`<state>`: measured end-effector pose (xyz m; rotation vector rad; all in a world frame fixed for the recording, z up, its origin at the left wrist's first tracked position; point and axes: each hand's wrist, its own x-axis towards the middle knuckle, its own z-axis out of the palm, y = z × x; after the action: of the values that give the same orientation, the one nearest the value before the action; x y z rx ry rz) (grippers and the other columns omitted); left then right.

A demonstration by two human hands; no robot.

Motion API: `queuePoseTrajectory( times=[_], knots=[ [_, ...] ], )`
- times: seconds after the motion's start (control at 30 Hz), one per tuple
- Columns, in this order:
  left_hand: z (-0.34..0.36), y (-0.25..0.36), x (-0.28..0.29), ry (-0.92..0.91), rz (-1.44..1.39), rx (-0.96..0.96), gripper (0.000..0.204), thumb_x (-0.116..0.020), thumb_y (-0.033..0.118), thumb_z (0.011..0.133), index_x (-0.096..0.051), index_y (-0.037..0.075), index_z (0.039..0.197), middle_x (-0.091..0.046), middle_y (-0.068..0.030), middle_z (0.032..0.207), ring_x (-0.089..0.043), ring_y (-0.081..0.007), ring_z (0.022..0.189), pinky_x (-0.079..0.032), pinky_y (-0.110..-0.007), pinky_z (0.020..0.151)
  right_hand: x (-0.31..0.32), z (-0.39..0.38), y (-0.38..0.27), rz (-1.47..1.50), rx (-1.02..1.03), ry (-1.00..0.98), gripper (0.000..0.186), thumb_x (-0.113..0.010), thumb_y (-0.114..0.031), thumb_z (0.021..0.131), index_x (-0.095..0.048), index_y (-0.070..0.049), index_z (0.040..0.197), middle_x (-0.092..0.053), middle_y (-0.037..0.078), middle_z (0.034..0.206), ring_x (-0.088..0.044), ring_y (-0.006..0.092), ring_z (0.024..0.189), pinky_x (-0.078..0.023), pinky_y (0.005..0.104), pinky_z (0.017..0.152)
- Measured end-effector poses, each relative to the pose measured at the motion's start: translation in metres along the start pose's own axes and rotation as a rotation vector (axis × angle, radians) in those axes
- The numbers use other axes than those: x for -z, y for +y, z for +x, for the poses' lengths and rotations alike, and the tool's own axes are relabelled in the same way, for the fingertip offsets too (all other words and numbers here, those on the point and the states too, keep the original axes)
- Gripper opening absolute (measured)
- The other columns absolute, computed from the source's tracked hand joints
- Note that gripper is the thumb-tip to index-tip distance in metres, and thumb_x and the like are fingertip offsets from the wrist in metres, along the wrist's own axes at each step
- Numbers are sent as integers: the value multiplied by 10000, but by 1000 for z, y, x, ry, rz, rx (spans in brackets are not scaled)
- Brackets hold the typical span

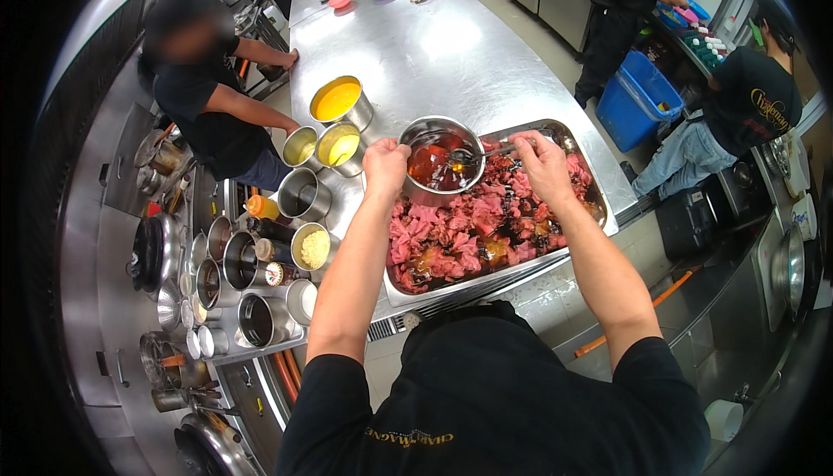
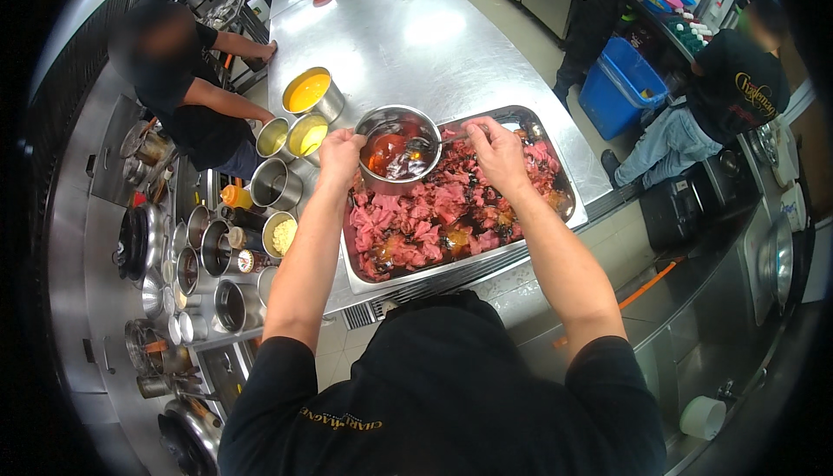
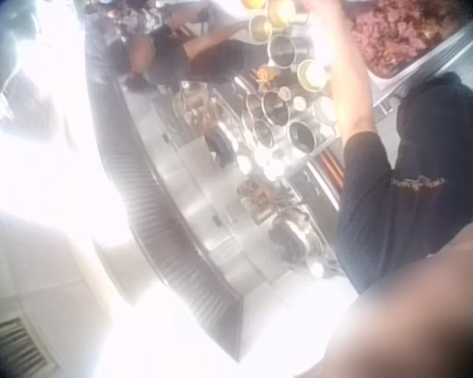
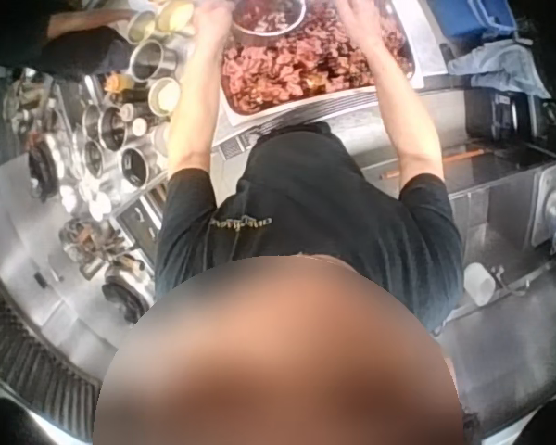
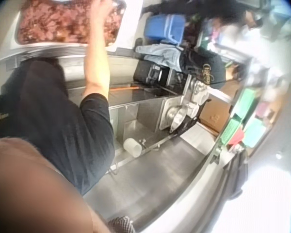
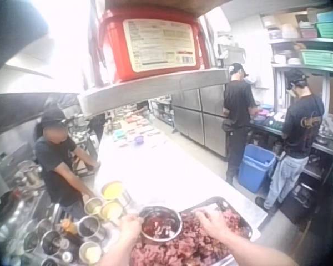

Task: The person pours red and dark sauces from metal containers into a large tray of raw meat using a ladle. They then open a box of baking soda and sprinkle the powder over the meat with a spoon. The person works in a commercial kitchen with other staff visible in the background.

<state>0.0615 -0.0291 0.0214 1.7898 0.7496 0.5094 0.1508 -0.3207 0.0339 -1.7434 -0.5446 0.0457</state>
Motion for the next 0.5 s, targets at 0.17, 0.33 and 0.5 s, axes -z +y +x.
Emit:
queuePoseTrajectory(
  times=[0.17,0.33,0.5],
  knots=[
    [-9,13,-3,-1,62,30,147,-665,104,779,-614,-11,704,-657,-85,720,-591,-180,704,-488,-366,694,6,10,32,487,-454,162,165,-554,-162,998,-656,-39,1038,-629,51,700,-471,60,499,-345,227,417],
    [-9,7,4,-16,34,65,158,-671,98,776,-592,-2,682,-656,-96,713,-582,-185,680,-485,-366,675,35,20,41,486,-416,215,175,-570,-184,1005,-659,-44,1060,-641,47,730,-477,56,535,-365,217,457],
    [-7,1,5,-4,-7,26,176,-674,97,775,-580,3,659,-648,-90,688,-570,-180,657,-478,-361,657,45,20,40,131,-116,184,230,-590,-224,1025,-685,-44,1133,-679,32,802,-477,35,601,-399,204,547]
  ],
)
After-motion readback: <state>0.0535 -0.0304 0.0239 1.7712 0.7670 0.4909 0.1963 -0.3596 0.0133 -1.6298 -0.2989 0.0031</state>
